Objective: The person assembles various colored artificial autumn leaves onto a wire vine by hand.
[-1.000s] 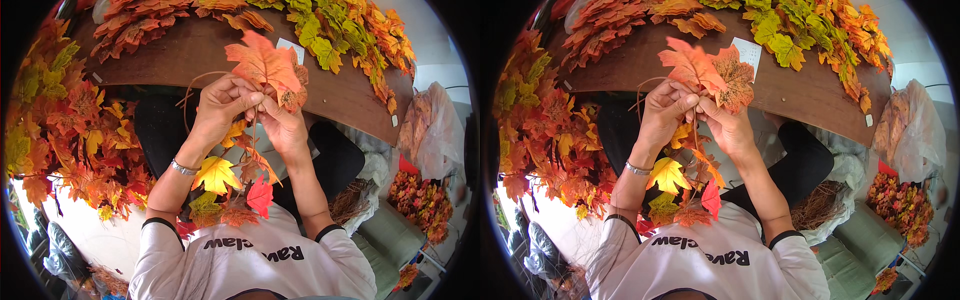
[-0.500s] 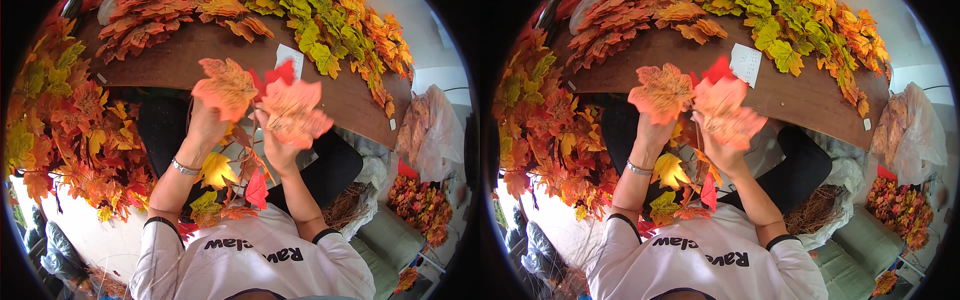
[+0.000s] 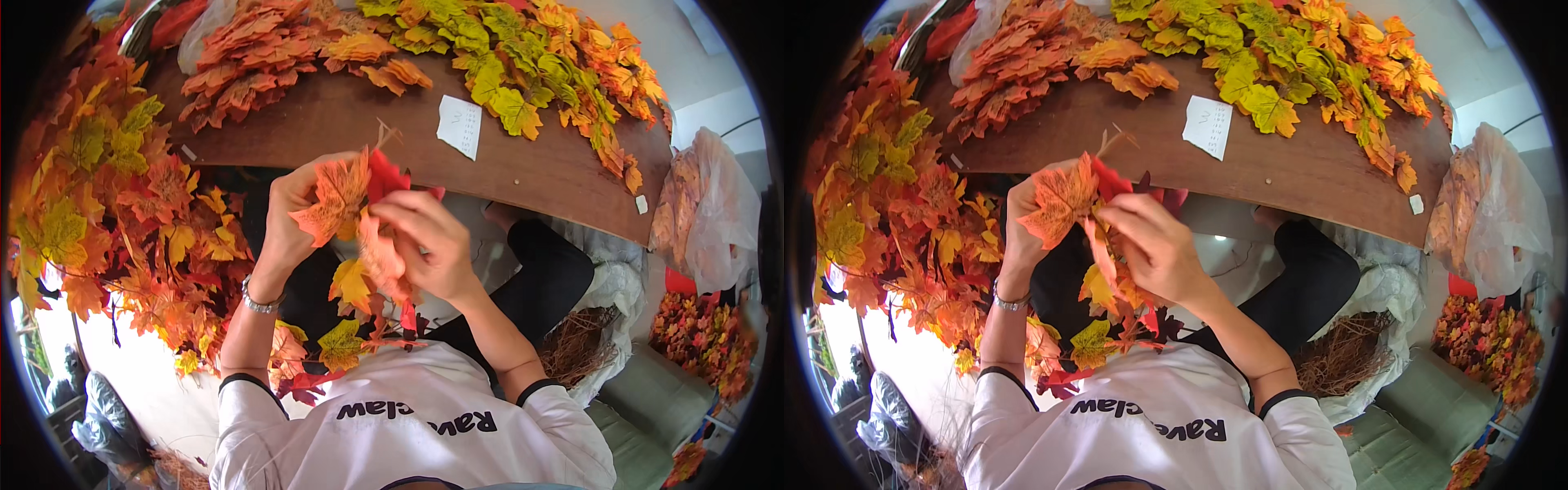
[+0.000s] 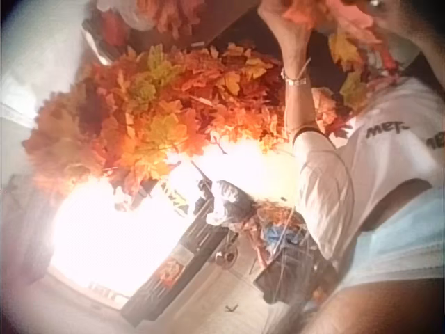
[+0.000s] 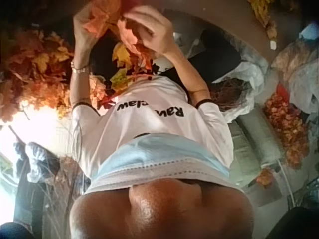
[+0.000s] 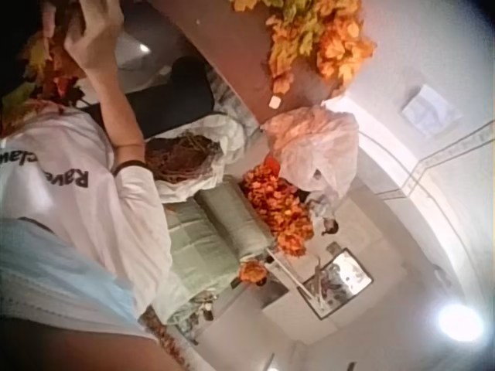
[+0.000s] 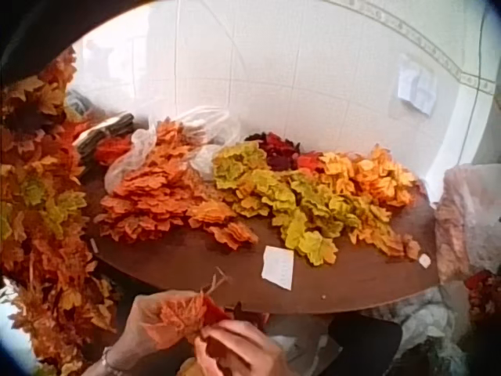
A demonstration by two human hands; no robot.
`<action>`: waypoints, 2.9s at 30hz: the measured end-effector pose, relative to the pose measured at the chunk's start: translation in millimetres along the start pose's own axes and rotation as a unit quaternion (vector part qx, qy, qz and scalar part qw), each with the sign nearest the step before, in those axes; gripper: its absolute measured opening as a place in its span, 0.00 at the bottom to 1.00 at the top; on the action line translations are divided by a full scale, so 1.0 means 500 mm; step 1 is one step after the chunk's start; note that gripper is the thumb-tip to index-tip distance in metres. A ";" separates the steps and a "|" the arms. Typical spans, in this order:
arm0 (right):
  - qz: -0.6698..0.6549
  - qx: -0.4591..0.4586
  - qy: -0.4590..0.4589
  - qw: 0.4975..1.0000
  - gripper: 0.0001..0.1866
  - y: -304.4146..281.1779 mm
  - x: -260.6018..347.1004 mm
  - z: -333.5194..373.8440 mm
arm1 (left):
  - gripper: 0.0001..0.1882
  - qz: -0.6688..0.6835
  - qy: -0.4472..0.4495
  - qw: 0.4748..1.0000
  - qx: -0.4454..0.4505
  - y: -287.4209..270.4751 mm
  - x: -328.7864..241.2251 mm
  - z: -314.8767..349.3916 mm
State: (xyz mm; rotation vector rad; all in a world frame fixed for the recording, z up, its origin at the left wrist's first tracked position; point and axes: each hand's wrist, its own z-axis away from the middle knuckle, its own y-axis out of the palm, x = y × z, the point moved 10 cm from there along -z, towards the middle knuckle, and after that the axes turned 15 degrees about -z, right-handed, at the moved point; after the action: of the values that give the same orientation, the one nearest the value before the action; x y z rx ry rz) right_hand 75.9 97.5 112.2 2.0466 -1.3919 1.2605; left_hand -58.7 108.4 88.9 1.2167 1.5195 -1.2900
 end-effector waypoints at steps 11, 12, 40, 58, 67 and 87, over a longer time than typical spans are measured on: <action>-0.117 0.197 -0.002 0.973 0.09 0.057 0.063 -0.015 | 0.14 0.087 0.001 0.986 0.145 0.104 0.040 -0.043; -0.181 0.178 0.051 0.966 0.07 0.031 0.066 -0.040 | 0.14 0.113 0.013 0.980 0.161 0.110 0.036 -0.042; 0.075 0.026 0.215 0.973 0.08 -0.158 -0.399 -0.390 | 0.13 0.234 -0.046 0.949 0.208 0.120 0.065 -0.025; 0.021 -0.023 0.201 0.979 0.06 -0.189 -0.335 -0.371 | 0.11 0.241 -0.046 0.946 0.210 0.113 0.070 -0.015; -0.205 -0.103 0.259 0.938 0.07 -0.235 -0.271 -0.281 | 0.12 0.276 0.009 0.953 0.127 0.081 0.068 -0.036; -0.650 -0.185 0.120 0.727 0.20 -0.189 -0.127 0.004 | 0.28 0.430 0.015 0.893 0.132 0.175 0.051 -0.049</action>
State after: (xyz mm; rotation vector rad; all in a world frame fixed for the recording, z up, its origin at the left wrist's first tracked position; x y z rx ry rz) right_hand 152.3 173.4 75.6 1.7526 0.1192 0.4664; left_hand 20.8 139.1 48.6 1.8038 0.6468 -0.8639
